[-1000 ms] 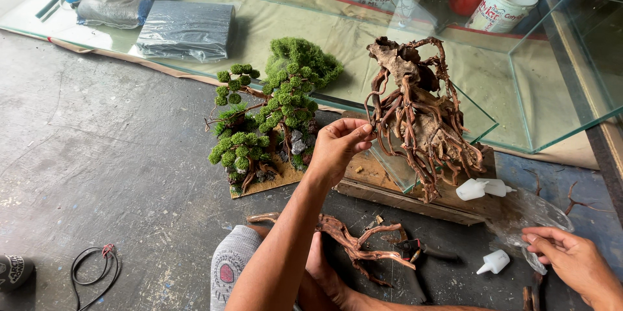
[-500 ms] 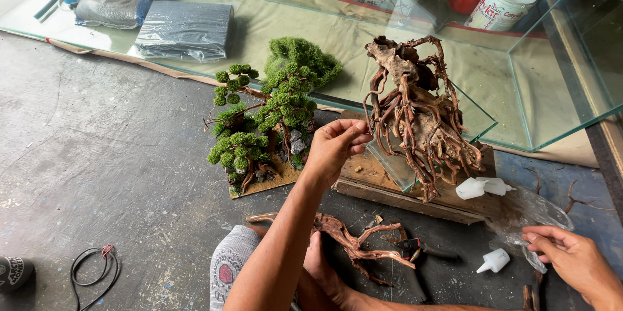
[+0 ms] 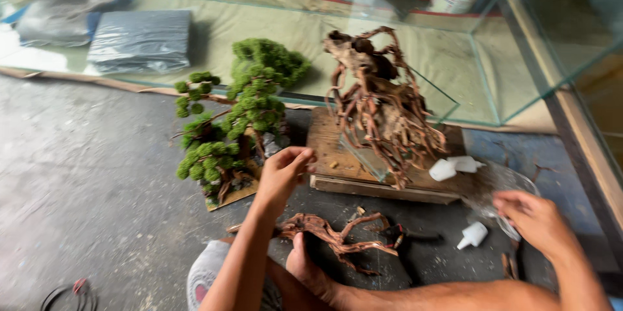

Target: The person assembles a driftwood structure inside a glass tank by applying glue from a small bottle and attaching small branches to the main piece. The person holds the branches in place to secure them while the glue sets.

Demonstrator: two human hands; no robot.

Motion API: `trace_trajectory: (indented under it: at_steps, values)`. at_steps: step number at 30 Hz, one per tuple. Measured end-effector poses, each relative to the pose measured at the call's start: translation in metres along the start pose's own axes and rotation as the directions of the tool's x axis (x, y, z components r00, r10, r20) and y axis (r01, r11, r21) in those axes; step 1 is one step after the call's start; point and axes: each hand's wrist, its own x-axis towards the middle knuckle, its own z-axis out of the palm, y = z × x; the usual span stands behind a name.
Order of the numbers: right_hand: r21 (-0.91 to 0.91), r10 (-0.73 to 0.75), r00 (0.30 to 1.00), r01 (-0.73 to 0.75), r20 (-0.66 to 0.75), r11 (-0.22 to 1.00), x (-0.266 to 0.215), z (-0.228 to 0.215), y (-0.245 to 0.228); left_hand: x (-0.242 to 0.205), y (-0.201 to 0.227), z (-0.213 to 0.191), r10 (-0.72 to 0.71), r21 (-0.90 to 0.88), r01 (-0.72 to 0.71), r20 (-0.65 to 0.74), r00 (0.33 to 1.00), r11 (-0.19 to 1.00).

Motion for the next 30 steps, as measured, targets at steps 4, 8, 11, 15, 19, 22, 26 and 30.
trace_trajectory:
  at_steps: [4, 8, 11, 15, 19, 22, 26, 30]
  values:
    - [-0.079, -0.037, 0.998, 0.033, -0.043, 0.996, -0.003, 0.026, -0.042, -0.021, 0.011, 0.008, -0.095, 0.180, 0.105, -0.060, 0.994, 0.978]
    - [-0.301, -0.015, 0.999, 0.004, -0.034, 0.954, 0.007, 0.052, -0.072, -0.025, 0.001, 0.011, -0.086, 0.186, 0.100, -0.083, 0.993, 0.977]
    - [-0.368, -0.034, 0.999, 0.023, -0.023, 0.929, 0.023, 0.074, -0.071, -0.023, -0.012, 0.006, -0.080, 0.182, 0.101, -0.120, 0.990, 0.978]
    - [-0.326, -0.048, 0.994, 0.015, -0.093, 0.945, 0.038, 0.108, -0.063, -0.018, -0.024, -0.002, -0.079, 0.134, 0.100, -0.154, 0.985, 0.986]
    - [-0.295, -0.060, 0.983, 0.005, -0.175, 0.955, 0.043, 0.131, -0.051, -0.014, -0.028, -0.008, -0.081, 0.083, 0.099, -0.197, 0.977, 0.992]
    - [-0.224, -0.089, 0.964, 0.032, -0.250, 0.974, 0.044, 0.140, -0.045, -0.010, -0.031, -0.010, -0.072, 0.055, 0.084, -0.203, 0.977, 0.995]
    - [-0.066, -0.056, 0.949, 0.038, -0.309, 0.997, 0.033, 0.141, -0.053, -0.012, -0.025, -0.009, -0.073, 0.031, 0.081, -0.201, 0.977, 0.996]
    - [0.147, -0.159, 0.902, 0.235, -0.401, 0.961, -0.006, 0.120, -0.085, -0.022, -0.003, -0.002, -0.133, 0.093, 0.151, -0.173, 0.976, 0.984]
